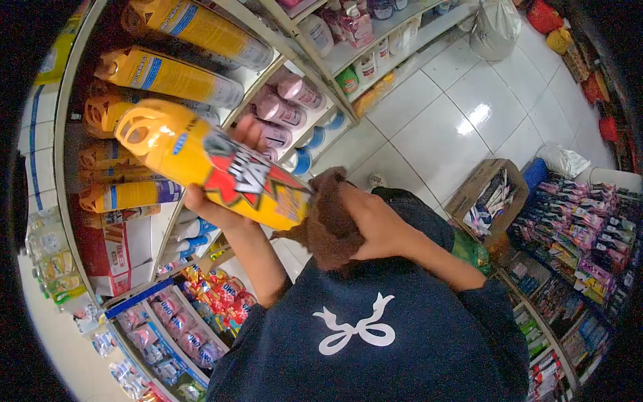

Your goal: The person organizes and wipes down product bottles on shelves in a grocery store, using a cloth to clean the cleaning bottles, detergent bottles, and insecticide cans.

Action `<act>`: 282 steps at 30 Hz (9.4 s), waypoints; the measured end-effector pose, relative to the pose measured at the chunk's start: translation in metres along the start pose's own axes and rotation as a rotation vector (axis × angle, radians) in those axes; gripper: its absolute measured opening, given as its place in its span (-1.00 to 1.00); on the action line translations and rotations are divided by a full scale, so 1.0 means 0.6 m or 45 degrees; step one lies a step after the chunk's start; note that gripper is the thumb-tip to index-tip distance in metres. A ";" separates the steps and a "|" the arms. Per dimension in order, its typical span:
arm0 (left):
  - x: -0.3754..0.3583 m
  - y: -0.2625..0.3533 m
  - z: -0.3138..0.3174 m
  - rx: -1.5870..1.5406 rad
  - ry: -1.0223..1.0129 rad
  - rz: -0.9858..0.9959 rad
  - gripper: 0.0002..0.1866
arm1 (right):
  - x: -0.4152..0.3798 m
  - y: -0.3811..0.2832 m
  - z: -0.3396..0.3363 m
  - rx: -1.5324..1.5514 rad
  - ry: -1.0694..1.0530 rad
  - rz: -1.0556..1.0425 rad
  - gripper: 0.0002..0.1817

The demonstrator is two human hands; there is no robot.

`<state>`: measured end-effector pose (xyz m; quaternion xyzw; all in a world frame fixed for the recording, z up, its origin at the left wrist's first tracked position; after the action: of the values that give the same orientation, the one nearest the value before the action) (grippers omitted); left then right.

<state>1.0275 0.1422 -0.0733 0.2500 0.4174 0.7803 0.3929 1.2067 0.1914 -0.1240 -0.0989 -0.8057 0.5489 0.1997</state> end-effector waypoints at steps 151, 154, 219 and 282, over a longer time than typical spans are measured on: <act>0.053 -0.060 -0.134 0.666 -1.435 -0.441 -0.24 | 0.262 -0.188 -0.072 0.549 0.896 -0.054 -0.50; 0.062 -0.053 -0.135 0.638 -1.403 -0.469 -0.25 | 0.268 -0.176 -0.047 0.403 0.945 -0.263 -0.54; 0.186 -0.263 0.143 1.037 -1.132 0.125 -0.94 | 0.112 0.325 -0.189 0.198 1.614 0.550 -0.76; 1.278 -1.953 2.567 0.933 -1.762 -0.263 -0.78 | -0.901 0.865 -2.896 -0.651 2.962 1.377 -0.70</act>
<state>2.1731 1.8748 -0.2081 0.7522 0.3296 0.2197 0.5265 2.4101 1.6508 -0.1664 -0.8564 -0.1020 -0.0145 0.5059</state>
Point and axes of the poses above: each hand's wrist, its own x-axis towards the middle knuckle, its own z-axis out of the palm, y = z × x, the point moved 3 cm from there along x, towards the middle knuckle, and after that the axes turned 1 degree about -x, right-handed, at the moved point
